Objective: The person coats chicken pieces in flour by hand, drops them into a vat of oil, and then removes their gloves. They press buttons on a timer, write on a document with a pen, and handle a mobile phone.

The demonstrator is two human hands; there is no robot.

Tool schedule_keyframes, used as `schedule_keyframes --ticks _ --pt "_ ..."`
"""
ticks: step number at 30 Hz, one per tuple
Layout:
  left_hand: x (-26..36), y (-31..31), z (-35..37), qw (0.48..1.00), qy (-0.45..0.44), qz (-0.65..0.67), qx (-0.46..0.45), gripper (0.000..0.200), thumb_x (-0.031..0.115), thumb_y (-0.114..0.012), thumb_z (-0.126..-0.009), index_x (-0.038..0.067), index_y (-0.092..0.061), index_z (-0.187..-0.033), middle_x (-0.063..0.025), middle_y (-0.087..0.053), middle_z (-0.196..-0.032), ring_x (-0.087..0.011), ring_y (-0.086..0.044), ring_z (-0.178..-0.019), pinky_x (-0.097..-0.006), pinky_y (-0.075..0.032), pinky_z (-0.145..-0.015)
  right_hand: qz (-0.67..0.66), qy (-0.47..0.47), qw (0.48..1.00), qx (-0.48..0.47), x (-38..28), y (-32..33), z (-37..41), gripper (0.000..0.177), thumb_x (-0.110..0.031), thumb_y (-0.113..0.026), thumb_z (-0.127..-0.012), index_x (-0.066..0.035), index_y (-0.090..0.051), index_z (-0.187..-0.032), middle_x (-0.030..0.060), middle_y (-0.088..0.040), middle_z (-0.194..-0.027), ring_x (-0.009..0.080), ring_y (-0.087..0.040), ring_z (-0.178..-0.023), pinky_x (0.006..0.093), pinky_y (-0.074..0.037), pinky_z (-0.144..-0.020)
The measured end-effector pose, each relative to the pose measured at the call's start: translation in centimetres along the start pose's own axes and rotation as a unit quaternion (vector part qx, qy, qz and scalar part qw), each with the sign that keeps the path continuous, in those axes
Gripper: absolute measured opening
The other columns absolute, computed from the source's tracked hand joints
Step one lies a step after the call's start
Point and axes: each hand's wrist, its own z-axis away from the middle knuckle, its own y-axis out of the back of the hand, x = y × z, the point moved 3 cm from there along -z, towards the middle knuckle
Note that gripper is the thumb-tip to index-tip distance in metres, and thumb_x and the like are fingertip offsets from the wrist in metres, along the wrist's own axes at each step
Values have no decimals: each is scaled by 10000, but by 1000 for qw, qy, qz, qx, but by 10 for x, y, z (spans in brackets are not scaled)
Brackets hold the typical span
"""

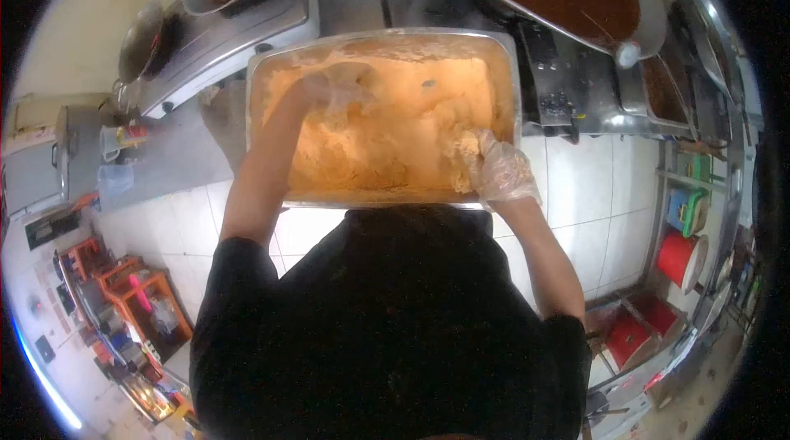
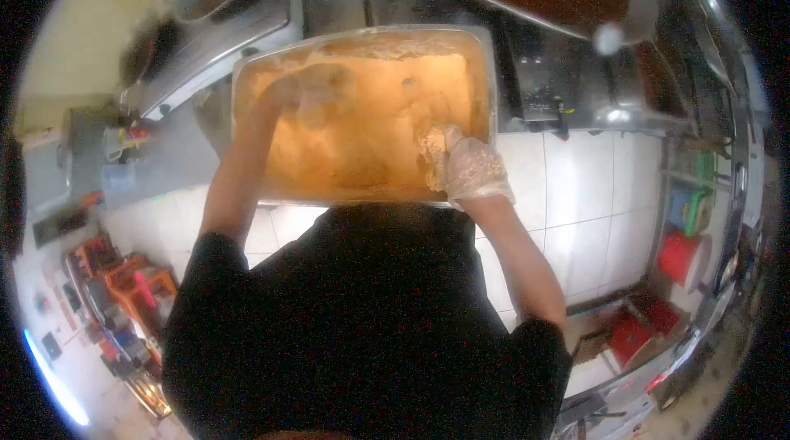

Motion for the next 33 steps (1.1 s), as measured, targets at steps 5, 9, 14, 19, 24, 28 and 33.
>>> schedule_keyframes --ticks 5,9,14,19,24,28,33 --pt "-2 5 48 989 86 -118 36 509 382 -795 -834 49 -653 -1192 -134 -693 -1147 -247 -644 -1060 -379 -512 -918 38 -9 998 -53 -13 -6 -14 358 -344 -575 -1032 -102 -591 -1296 258 -713 -1066 446 -669 -1043 530 -519 -940" --pt "9 -5 50 966 70 -200 149 482 363 -808 -811 57 -664 -1153 -141 -710 -1098 -287 -669 -1051 -401 -520 -916 51 -4 995 -90 -37 14 -13 319 -271 -548 -1043 -95 -572 -1309 244 -714 -1092 419 -683 -1066 512 -535 -941" --pt "-52 -35 15 931 -2 -308 195 358 263 -697 -893 65 -662 -1189 -186 -696 -1186 -361 -661 -1124 -424 -525 -983 44 -22 994 -102 -46 21 -12 386 -348 -545 -1046 -75 -589 -1314 264 -700 -1132 436 -659 -1097 527 -518 -952" --pt "-38 -27 31 915 -52 -371 151 239 179 -575 -975 61 -673 -1159 -163 -690 -1141 -335 -672 -1069 -418 -538 -967 91 -21 990 -110 -46 8 -16 386 -320 -549 -1042 -76 -585 -1339 250 -709 -1117 427 -669 -1090 519 -524 -951" --pt "-43 -31 3 845 -108 -522 46 261 158 -613 -940 86 -675 -1183 -167 -712 -1181 -350 -685 -1092 -454 -547 -922 111 10 987 -113 -54 3 -20 364 -276 -547 -1037 -70 -585 -1335 243 -716 -1088 425 -679 -1070 516 -527 -950" --pt "32 -18 56 754 -128 -645 -13 294 174 -587 -926 54 -664 -1182 -143 -671 -1133 -317 -657 -1078 -405 -534 -972 144 66 981 -112 -65 11 -23 385 -255 -541 -1038 -79 -545 -1381 251 -715 -1057 422 -689 -1044 510 -536 -936" --pt "47 -11 107 878 -165 -390 222 326 90 -561 -929 23 -648 -1236 -161 -648 -1259 -293 -623 -1163 -408 -527 -986 127 56 985 -104 -109 61 -15 428 -236 -534 -1039 -98 -479 -1441 267 -704 -1017 426 -693 -1009 519 -536 -932"
